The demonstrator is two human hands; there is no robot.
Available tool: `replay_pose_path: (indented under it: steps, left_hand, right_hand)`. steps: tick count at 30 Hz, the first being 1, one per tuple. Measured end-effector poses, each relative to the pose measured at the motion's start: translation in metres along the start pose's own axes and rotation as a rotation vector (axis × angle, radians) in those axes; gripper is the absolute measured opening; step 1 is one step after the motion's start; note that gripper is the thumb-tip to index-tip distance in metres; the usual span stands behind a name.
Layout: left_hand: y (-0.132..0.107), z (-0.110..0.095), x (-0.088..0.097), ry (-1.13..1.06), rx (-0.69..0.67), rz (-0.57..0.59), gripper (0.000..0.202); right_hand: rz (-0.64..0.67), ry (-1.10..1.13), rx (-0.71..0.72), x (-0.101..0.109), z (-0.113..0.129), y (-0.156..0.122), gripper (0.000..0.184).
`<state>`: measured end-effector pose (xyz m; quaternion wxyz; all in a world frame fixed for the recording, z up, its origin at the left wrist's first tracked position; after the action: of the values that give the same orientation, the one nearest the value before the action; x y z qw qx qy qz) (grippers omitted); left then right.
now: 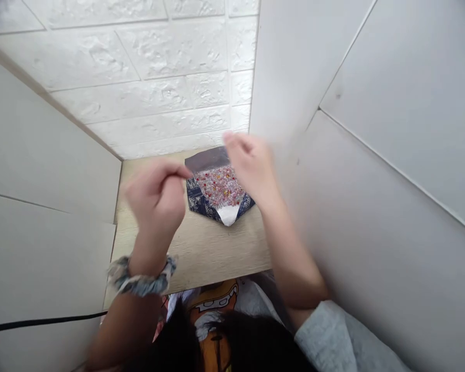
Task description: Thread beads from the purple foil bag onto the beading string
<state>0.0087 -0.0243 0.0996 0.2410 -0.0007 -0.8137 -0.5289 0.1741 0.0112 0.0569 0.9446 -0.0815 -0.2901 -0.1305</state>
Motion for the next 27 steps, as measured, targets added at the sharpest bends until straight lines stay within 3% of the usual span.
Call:
replay_pose_path:
  steps: [3, 5, 10, 13, 16, 20, 24, 27]
  left_hand:
    - [0.001, 0.037, -0.03, 0.089, 0.155, 0.152, 0.028]
    - [-0.006, 0.064, -0.038, 0.141, 0.216, 0.2, 0.03]
    - [-0.027, 0.121, -0.02, 0.279, 0.418, 0.215, 0.029]
    - [-0.038, 0.139, -0.01, 0.216, 0.597, 0.369, 0.032]
    - [-0.044, 0.138, -0.007, 0.046, 0.721, 0.558, 0.034]
    - [-0.042, 0.119, -0.009, -0.126, 0.72, 0.764, 0.024]
    - [-0.041, 0.106, -0.016, -0.218, 0.691, 0.868, 0.025]
    - [-0.043, 0.103, -0.023, -0.215, 0.651, 0.905, 0.023]
  right_hand:
    - [0.129, -0.251, 0.115, -0.029, -0.007, 0.013, 0.019]
    - [0.141, -0.41, 0.173, -0.045, -0.015, 0.022, 0.018]
    - [0.151, -0.508, 0.198, -0.06, -0.03, 0.035, 0.028]
    - [0.143, -0.488, 0.199, -0.062, -0.029, 0.033, 0.029]
    - [0.147, -0.432, 0.22, -0.063, -0.026, 0.03, 0.031]
    - [0.201, -0.403, 0.239, -0.062, -0.026, 0.027, 0.035]
    - [0.344, -0.4, 0.314, -0.068, -0.025, 0.018, 0.042]
    - [0.348, -0.392, 0.319, -0.075, -0.023, 0.014, 0.039]
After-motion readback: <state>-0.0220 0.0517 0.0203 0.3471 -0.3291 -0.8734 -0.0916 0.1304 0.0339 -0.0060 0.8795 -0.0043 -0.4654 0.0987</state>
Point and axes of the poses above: each hand's wrist, its own y-axis towards the middle knuckle, its own x-axis out of the back of the hand, z = x × y, the point moved 4 cm from there along y, towards the middle knuckle, and after that the axes turned 14 degrees about -x, right-handed, at the moved point
